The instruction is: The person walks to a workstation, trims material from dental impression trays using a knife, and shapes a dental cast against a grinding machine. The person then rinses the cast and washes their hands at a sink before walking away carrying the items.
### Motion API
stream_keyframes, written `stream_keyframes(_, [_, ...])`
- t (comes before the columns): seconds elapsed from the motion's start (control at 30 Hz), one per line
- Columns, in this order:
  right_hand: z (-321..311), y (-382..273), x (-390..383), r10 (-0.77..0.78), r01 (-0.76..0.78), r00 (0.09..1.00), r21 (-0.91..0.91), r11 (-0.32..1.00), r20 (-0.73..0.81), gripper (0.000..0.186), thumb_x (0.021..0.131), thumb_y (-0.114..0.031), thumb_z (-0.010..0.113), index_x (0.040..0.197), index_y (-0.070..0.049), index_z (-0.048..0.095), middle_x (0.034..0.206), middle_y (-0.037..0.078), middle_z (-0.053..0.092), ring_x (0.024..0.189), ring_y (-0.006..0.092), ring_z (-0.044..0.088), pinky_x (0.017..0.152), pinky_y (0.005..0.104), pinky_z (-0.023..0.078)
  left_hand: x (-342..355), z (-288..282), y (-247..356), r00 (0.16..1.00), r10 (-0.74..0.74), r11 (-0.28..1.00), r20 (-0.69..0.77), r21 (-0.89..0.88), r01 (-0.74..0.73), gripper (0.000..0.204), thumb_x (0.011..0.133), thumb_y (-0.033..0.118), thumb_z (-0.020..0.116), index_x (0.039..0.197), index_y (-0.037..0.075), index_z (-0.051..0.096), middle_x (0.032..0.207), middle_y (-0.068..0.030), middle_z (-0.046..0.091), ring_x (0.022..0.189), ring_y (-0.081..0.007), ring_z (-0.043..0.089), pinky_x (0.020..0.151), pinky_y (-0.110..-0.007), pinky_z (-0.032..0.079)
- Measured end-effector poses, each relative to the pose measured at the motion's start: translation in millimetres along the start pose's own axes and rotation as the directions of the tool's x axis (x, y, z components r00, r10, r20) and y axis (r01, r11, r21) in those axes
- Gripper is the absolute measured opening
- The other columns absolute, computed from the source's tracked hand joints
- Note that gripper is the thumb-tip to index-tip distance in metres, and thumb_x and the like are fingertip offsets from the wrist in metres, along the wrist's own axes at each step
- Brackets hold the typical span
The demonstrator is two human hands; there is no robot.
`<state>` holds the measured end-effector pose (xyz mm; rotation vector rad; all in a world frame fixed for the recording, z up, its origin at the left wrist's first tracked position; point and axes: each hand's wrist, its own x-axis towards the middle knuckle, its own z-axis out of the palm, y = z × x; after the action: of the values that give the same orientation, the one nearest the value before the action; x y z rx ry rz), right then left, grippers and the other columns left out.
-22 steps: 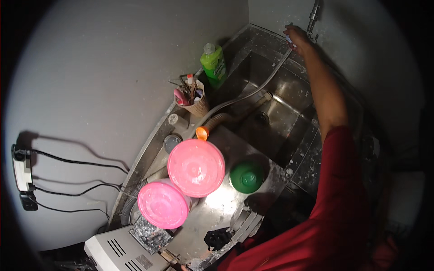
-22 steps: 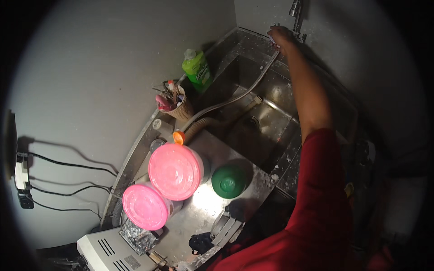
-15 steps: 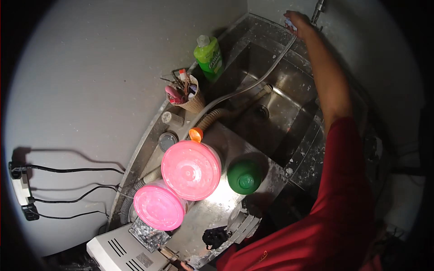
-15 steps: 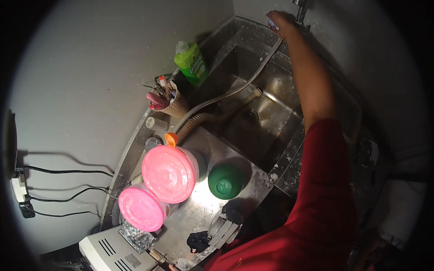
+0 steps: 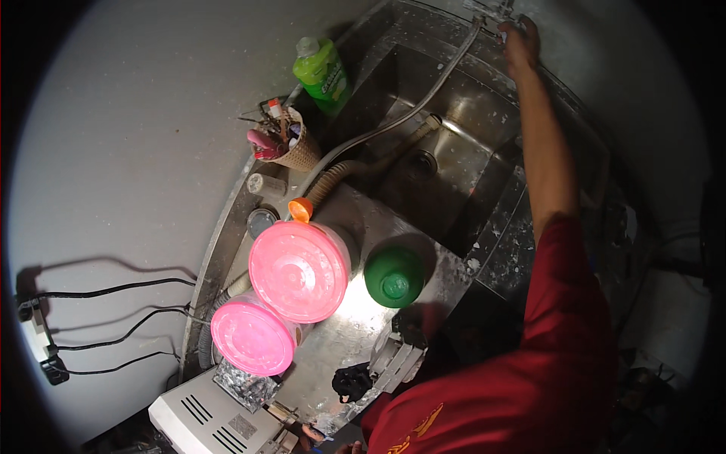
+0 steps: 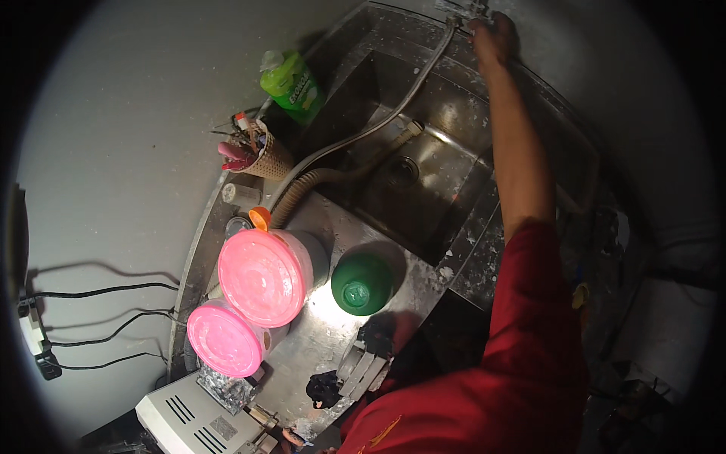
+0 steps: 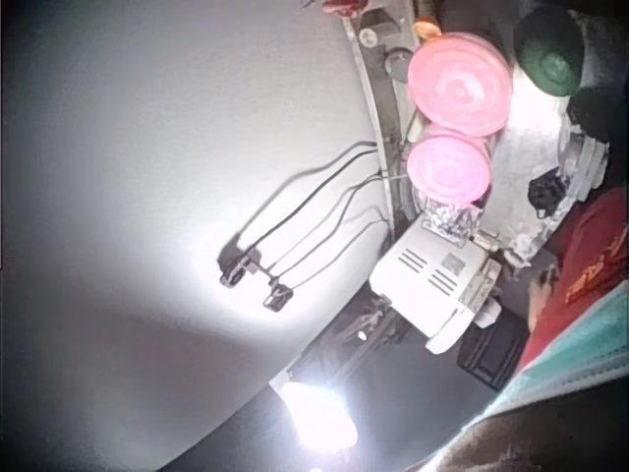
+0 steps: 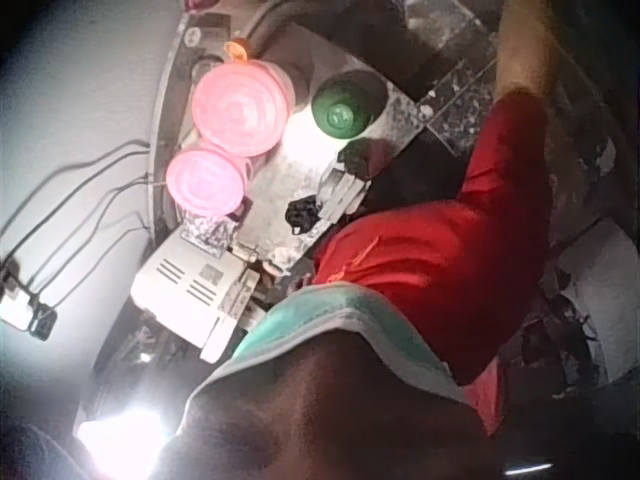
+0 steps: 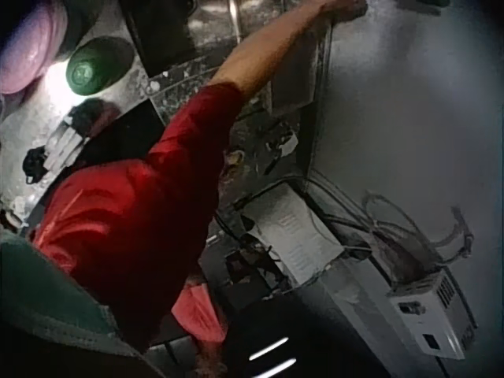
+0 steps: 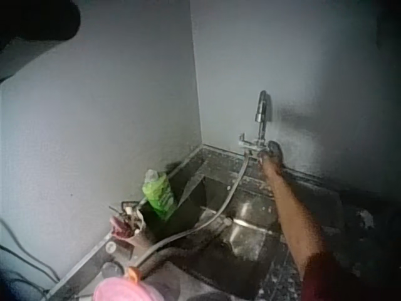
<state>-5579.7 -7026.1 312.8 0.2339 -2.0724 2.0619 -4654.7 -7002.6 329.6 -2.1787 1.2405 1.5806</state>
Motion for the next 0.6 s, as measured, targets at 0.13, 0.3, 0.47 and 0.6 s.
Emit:
stream_keyframes(0.13, [-1.0,3.4,-32.1,-0.333,0.328,0.942,-0.333,0.884,0.045,0.052,0.081,-0.019,0.078,0.128,-0.005,0.063,0.107,0.015,0.071,0.092,0.0287,0.069,0.083,0.0399,0.055,-76.1,-1.8,76.1,0.955,0.089,0.983,0.284,0.131,-0.131,0.025,0.105,0.022,0.061,0.115,0.001,0.070,0.089,-0.0041,0.068,0.082,-0.0121,0.062,0.072,-0.028,0.051])
stream_keyframes(0.3, [23.4,7.6,-140.0,0.461,-0.466,0.884,0.080,0.881,0.080,0.029,0.096,-0.018,0.063,0.124,-0.007,0.063,0.107,0.012,0.067,0.088,0.0289,0.067,0.074,0.0365,0.058,-134.3,19.9,229.9,0.621,0.453,0.780,0.640,0.053,-0.623,0.029,0.100,0.022,0.067,0.111,-0.005,0.069,0.087,-0.0044,0.064,0.080,-0.0114,0.061,0.074,-0.027,0.049])
stream_keyframes(0.47, [42.2,17.5,-191.0,0.711,-0.767,0.517,0.626,0.139,0.476,0.009,0.099,-0.004,0.060,0.109,-0.003,0.060,0.097,0.011,0.061,0.081,0.0208,0.064,0.064,0.0292,0.061,-117.9,133.6,347.9,0.198,0.818,0.291,0.540,-0.093,-0.952,0.014,0.085,0.002,0.073,0.099,0.000,0.073,0.083,-0.0095,0.073,0.079,-0.0150,0.070,0.073,-0.028,0.053])
stream_keyframes(0.6, [34.9,31.5,-194.1,0.675,-0.836,0.459,0.538,0.108,0.577,0.013,0.104,-0.008,0.051,0.109,-0.002,0.061,0.090,0.011,0.062,0.075,0.0198,0.062,0.064,0.0291,0.058,-66.8,228.1,425.7,0.256,0.783,0.449,0.567,-0.229,-0.864,0.011,0.100,0.013,0.062,0.101,0.003,0.067,0.095,-0.0008,0.064,0.092,-0.0121,0.060,0.083,-0.025,0.046])
